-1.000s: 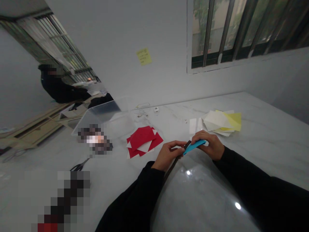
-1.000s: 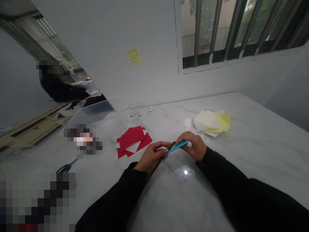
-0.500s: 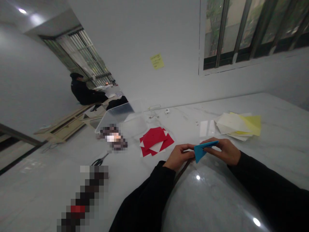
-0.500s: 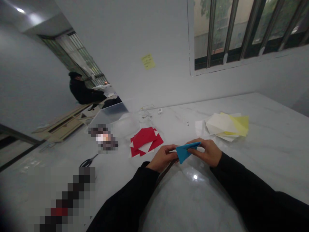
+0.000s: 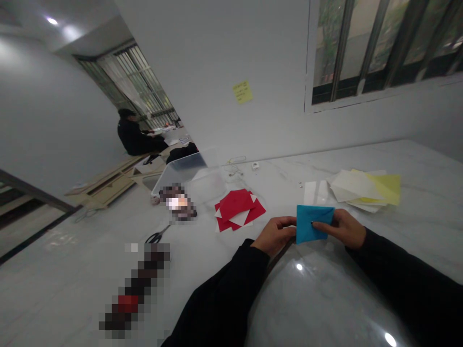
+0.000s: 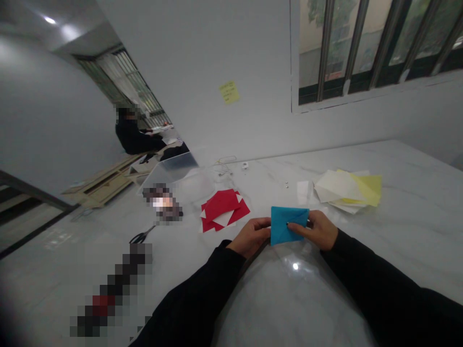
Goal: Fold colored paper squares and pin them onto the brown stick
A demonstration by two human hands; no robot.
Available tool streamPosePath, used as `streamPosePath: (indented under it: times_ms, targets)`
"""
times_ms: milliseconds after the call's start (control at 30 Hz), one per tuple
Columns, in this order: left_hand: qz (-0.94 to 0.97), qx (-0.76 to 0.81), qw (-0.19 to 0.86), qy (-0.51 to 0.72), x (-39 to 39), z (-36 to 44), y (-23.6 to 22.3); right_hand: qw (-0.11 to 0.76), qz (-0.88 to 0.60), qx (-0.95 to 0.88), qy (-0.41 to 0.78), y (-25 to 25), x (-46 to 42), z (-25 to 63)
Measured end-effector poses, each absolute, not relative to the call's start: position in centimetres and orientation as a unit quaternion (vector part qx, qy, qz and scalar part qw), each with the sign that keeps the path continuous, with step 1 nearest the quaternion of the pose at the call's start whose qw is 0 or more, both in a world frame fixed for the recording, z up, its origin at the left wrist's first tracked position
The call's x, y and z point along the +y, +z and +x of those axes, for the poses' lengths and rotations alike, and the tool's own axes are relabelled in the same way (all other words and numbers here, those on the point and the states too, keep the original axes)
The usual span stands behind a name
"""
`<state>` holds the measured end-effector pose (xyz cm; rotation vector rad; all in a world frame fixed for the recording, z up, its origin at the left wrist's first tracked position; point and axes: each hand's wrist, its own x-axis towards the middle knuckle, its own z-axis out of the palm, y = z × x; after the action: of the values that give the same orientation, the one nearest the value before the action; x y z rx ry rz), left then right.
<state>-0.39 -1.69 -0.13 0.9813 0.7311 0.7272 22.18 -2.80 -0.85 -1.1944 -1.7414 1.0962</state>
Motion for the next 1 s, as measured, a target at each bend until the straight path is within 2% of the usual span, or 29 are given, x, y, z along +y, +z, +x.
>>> streamPosePath:
  times_ms: [233, 367, 733, 800, 933, 1000]
  targets:
    - [0.497, 0.311, 0.749, 0.308, -1.1, -0.8, -0.2, 0.395, -0.487, -0.637, 0.449, -1.1, -2.2, 22.6]
    - [0.506, 0.333, 0.736, 0.302, -0.8, -1.0, -0.2, 0.426, -0.522, -0.607, 0.421, -1.0, -1.3, 23.7]
    - [0.421, 0.429, 0.668, 0.439, -0.1, -0.6, 0.7, 0.502, -0.593, -0.426, 0.463, -1.5, 0.1, 23.2]
    - [0.410, 0.434, 0.667, 0.446, 0.0, -0.6, 0.8, 0.463, -0.558, -0.458, 0.515, -1.1, -0.6, 22.6]
    - [0.413, 0.436, 0.654, 0.460, 0.1, -0.6, 0.5, 0.312, -0.402, -0.589, 0.628, -0.5, -2.5, 20.7]
    - [0.417, 0.438, 0.650, 0.460, 0.1, -0.6, 0.5, 0.323, -0.392, -0.612, 0.607, -0.4, -2.9, 20.0]
